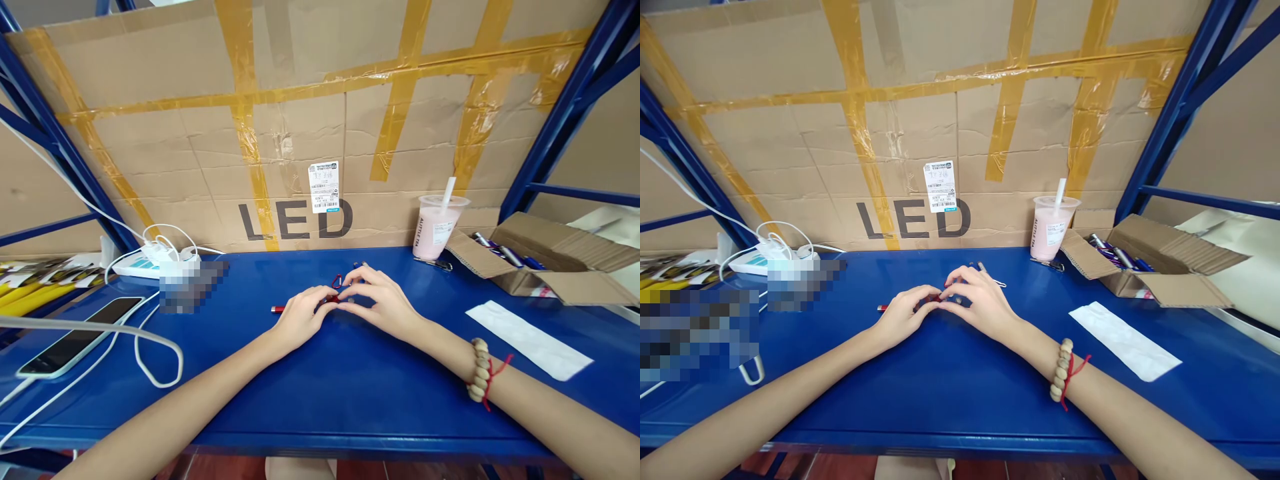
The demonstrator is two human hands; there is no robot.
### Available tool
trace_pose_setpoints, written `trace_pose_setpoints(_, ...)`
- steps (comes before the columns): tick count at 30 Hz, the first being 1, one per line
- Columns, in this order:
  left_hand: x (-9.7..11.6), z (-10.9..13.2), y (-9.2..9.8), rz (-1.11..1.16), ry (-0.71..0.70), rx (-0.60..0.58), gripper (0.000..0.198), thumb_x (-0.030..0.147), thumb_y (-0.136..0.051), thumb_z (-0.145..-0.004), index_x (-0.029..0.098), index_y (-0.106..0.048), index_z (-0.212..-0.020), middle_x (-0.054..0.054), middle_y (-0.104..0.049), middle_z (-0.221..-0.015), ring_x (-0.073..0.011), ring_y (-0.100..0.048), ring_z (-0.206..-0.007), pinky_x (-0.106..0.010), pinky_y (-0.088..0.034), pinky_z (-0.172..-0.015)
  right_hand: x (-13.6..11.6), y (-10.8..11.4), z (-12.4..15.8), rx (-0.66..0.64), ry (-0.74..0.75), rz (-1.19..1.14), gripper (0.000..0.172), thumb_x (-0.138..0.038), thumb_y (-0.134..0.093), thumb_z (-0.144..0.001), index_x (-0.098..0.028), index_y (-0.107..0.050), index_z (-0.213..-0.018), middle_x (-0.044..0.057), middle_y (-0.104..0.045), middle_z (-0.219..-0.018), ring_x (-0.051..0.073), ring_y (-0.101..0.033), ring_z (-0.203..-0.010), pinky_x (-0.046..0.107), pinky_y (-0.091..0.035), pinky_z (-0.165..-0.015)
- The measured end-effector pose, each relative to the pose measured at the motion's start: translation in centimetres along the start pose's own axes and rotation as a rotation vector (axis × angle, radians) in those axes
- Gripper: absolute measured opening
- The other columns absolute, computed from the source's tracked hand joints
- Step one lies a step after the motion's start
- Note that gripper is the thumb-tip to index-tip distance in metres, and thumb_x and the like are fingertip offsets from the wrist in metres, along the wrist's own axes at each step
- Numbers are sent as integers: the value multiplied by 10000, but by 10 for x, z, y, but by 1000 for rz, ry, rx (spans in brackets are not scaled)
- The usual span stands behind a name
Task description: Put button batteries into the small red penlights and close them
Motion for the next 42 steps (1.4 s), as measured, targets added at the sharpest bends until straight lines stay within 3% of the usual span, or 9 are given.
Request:
trace_pose_setpoints(3, -9, -2, 12, 25, 100, 98, 124, 270, -468, -860, 218, -559, -926, 7, -638, -877, -138, -588, -773, -223, -437, -665, 20, 3, 1, 31, -143, 1, 221, -391, -572, -798, -237, -619, -948, 39, -584, -971, 171, -558, -860, 332, -431, -801)
trace_pose_setpoints(7, -18, 0, 26, 45, 183, 224, 115, 281, -495, -842, 207, -546, -914, 7, -626, -851, -120, -569, -698, -215, -426, -618, 26, -12, 3, -129, -99, 148, 306, -390, -576, -786, -274, -604, -1067, 52, -552, -1120, 238, -502, -1019, 406, -393, -845)
trace_pose_setpoints(10, -18, 1, 25, 35, 181, 228, 113, 290, -508, -833, 208, -538, -905, 9, -618, -854, -118, -561, -700, -213, -423, -604, 28, -24, 7, -224, -73, 179, 292, -366, -523, -825, -292, -609, -1094, 55, -527, -1186, 261, -452, -1102, 451, -354, -894)
trace_pose_setpoints(14, -13, 1, 20, 20, 149, 192, 106, 298, -516, -830, 215, -533, -894, 15, -619, -854, -122, -562, -716, -214, -428, -613, 29, -29, 9, -249, -76, 158, 218, -329, -510, -839, -317, -665, -991, 40, -528, -1192, 262, -433, -1135, 464, -343, -906)
trace_pose_setpoints(25, -7, 0, 13, 6, 79, 153, 95, 281, -535, -829, 216, -578, -883, 14, -626, -870, -129, -576, -763, -215, -433, -643, 15, -25, 2, -200, -4, 127, 133, -263, -583, -796, -243, -690, -719, 9, -587, -1107, 209, -498, -1034, 412, -322, -903)
trace_pose_setpoints(32, -3, 0, 10, -44, 54, 121, 123, 297, -567, -811, 228, -635, -887, -5, -649, -856, -158, -581, -804, -251, -441, -690, 10, 13, 2, 205, -13, 107, 112, -280, -596, -787, -234, -698, -793, 49, -603, -1060, 194, -530, -925, 347, -393, -766)
trace_pose_setpoints(36, -1, 1, 10, -78, 31, 123, 124, 295, -563, -814, 232, -642, -886, 1, -656, -829, -159, -556, -804, -250, -433, -652, -2, 9, 2, 153, 104, 117, 149, -277, -549, -830, -247, -696, -827, 50, -609, -1064, 184, -537, -923, 345, -404, -766)
trace_pose_setpoints(42, -5, 1, 10, -86, 59, 129, 112, 302, -593, -790, 229, -653, -848, 3, -664, -818, -161, -539, -803, -259, -438, -652, -8, -5, 4, 8, 167, 197, 207, -251, -473, -873, -260, -674, -923, 56, -587, -1127, 208, -521, -1012, 438, -355, -910)
Point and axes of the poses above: each hand's wrist, its own z-axis away from the middle knuckle, its own y-axis out of the back of the hand, x = y × z, the point moved 9 cm from there along -z, towards the middle knuckle
